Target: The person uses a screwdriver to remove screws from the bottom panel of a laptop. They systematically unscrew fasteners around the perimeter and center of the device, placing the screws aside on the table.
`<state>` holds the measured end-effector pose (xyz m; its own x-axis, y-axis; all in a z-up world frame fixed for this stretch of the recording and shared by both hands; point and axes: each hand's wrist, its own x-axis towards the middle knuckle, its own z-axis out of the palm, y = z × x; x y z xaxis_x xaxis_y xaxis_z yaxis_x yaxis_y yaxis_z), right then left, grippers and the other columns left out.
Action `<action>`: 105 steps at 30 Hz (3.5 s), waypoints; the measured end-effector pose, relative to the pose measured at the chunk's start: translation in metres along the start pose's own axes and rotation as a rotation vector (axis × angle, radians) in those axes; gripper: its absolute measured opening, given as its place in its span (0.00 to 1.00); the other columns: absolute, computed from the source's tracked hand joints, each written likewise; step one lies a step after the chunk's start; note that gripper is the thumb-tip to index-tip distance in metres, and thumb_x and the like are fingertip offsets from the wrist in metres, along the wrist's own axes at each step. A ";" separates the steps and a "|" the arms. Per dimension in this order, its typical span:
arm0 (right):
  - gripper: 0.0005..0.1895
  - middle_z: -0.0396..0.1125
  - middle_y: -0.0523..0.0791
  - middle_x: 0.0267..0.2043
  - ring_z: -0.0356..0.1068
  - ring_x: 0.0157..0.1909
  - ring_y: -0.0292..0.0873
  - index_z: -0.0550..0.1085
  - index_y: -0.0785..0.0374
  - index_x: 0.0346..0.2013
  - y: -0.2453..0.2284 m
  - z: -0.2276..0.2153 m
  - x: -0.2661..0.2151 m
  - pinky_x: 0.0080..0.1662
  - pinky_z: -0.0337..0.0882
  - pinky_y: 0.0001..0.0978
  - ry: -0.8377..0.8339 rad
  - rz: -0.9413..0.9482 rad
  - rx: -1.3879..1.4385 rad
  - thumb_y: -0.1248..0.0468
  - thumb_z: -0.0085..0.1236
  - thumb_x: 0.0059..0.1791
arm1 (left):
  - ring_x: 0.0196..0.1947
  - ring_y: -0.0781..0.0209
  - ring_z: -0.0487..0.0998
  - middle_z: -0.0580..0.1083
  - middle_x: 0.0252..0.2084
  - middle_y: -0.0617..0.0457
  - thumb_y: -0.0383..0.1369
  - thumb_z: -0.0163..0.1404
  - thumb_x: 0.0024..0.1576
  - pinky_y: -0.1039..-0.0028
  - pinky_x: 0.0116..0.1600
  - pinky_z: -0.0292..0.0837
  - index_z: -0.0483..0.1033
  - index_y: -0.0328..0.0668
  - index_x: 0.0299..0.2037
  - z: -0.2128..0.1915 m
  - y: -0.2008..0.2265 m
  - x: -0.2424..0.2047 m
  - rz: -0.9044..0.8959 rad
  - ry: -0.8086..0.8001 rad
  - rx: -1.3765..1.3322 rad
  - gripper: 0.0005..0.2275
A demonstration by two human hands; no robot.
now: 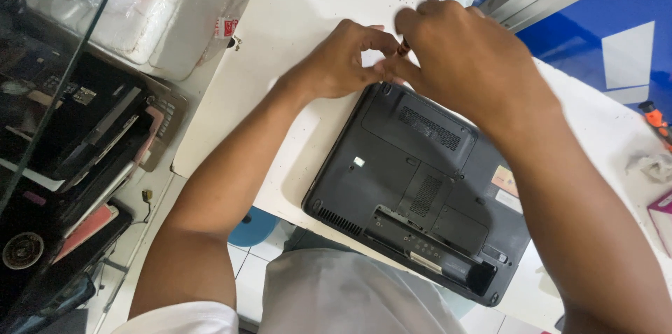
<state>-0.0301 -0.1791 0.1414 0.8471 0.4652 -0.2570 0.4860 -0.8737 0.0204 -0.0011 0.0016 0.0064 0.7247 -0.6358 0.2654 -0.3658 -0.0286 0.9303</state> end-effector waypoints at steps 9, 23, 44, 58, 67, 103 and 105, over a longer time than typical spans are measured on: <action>0.21 0.70 0.59 0.34 0.73 0.32 0.67 0.76 0.72 0.42 0.014 0.020 0.004 0.25 0.70 0.56 -0.046 0.139 -0.031 0.56 0.48 0.66 | 0.43 0.66 0.80 0.80 0.41 0.58 0.38 0.73 0.56 0.74 0.52 0.75 0.82 0.49 0.52 0.007 -0.004 -0.002 0.013 0.069 0.043 0.17; 0.07 0.66 0.51 0.33 0.80 0.37 0.48 0.72 0.72 0.48 0.051 0.085 -0.140 0.42 0.77 0.31 0.612 0.246 1.099 0.71 0.62 0.63 | 0.44 0.59 0.85 0.84 0.48 0.47 0.26 0.67 0.64 0.72 0.52 0.86 0.80 0.37 0.58 0.057 0.027 -0.011 0.371 0.152 0.048 0.14; 0.13 0.74 0.52 0.33 0.83 0.32 0.55 0.68 0.63 0.43 -0.012 0.159 -0.240 0.36 0.85 0.38 0.930 0.554 1.735 0.63 0.65 0.55 | 0.47 0.50 0.84 0.80 0.49 0.45 0.27 0.66 0.63 0.59 0.65 0.88 0.80 0.33 0.56 0.118 0.105 -0.040 0.325 -0.035 0.006 0.13; 0.12 0.73 0.51 0.28 0.84 0.30 0.54 0.67 0.63 0.40 -0.053 0.178 -0.288 0.35 0.85 0.36 0.957 0.727 1.677 0.64 0.64 0.55 | 0.45 0.49 0.82 0.78 0.45 0.43 0.21 0.63 0.65 0.49 0.62 0.86 0.81 0.28 0.53 0.170 0.120 -0.069 0.447 -0.055 0.245 0.09; 0.13 0.74 0.56 0.27 0.84 0.36 0.54 0.66 0.63 0.35 -0.072 0.231 -0.370 0.34 0.82 0.34 1.080 0.728 1.399 0.66 0.65 0.51 | 0.44 0.52 0.88 0.82 0.43 0.42 0.23 0.61 0.61 0.53 0.63 0.88 0.81 0.34 0.44 0.225 0.121 -0.105 0.055 0.082 -0.097 0.04; 0.16 0.73 0.57 0.40 0.83 0.38 0.49 0.60 0.59 0.40 -0.106 0.265 -0.412 0.42 0.92 0.51 1.305 0.506 1.275 0.65 0.62 0.53 | 0.45 0.55 0.88 0.81 0.45 0.48 0.24 0.64 0.62 0.56 0.69 0.91 0.81 0.41 0.48 0.263 0.119 -0.149 -0.086 0.067 -0.669 0.08; 0.13 0.73 0.55 0.43 0.84 0.44 0.48 0.63 0.61 0.39 -0.101 0.257 -0.412 0.46 0.96 0.56 1.224 0.409 1.260 0.68 0.61 0.53 | 0.45 0.57 0.88 0.82 0.44 0.52 0.27 0.64 0.62 0.58 0.67 0.92 0.81 0.44 0.46 0.263 0.120 -0.150 -0.134 0.074 -0.657 0.06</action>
<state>-0.4835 -0.3186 -0.0036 0.8041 -0.4643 0.3712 0.2843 -0.2481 -0.9261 -0.3068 -0.1091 0.0113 0.7855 -0.6046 0.1321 0.1445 0.3868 0.9108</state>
